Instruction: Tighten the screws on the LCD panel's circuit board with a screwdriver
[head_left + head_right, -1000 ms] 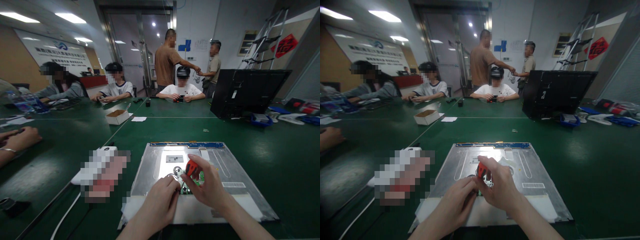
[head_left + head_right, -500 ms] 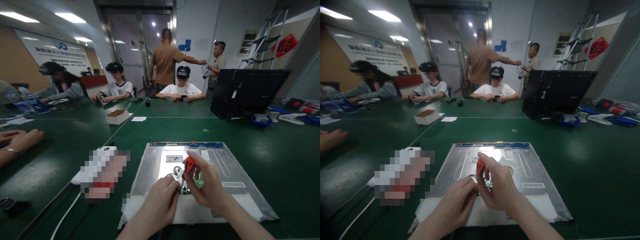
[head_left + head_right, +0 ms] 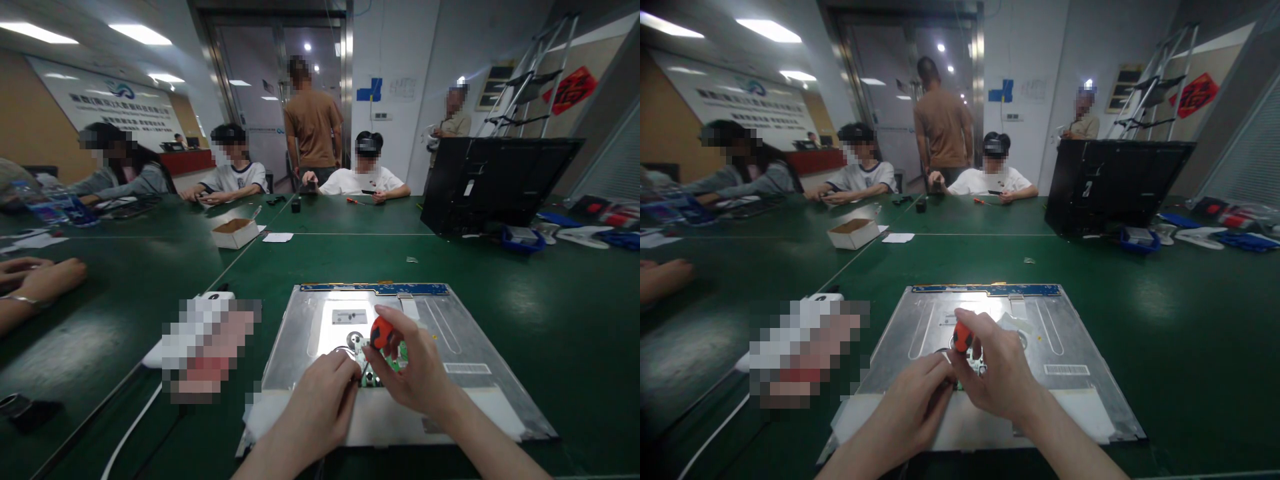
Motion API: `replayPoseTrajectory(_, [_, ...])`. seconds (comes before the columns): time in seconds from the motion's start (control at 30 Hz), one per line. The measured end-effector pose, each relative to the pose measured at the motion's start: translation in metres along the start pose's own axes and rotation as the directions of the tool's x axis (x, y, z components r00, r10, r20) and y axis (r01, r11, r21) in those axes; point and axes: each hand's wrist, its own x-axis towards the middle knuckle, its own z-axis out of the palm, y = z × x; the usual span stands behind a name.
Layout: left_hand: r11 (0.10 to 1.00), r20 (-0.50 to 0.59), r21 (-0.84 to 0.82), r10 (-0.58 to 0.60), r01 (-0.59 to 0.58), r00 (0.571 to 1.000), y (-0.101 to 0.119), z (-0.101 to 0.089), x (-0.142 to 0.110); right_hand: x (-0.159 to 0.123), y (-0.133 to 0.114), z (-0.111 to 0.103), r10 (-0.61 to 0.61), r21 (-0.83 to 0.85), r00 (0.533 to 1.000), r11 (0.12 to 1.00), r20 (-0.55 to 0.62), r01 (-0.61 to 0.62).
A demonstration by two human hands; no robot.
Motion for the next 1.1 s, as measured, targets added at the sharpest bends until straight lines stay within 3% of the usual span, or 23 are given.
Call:
replayPoseTrajectory(0.4, [1.0,0.009,-0.003,-0.003,0.003,1.0,0.0009,-0.0005,0.0006,-0.0009,-0.0013,-0.0027,-0.01,0.011,0.999,1.0,0.045,0.009])
replayPoseTrajectory(1.1, [1.0,0.001,-0.011,0.005,-0.005,1.0,-0.0009,0.0,0.0011,-0.0013,0.0011,-0.0004,-0.007,0.007,1.0,1.0,0.021,0.007])
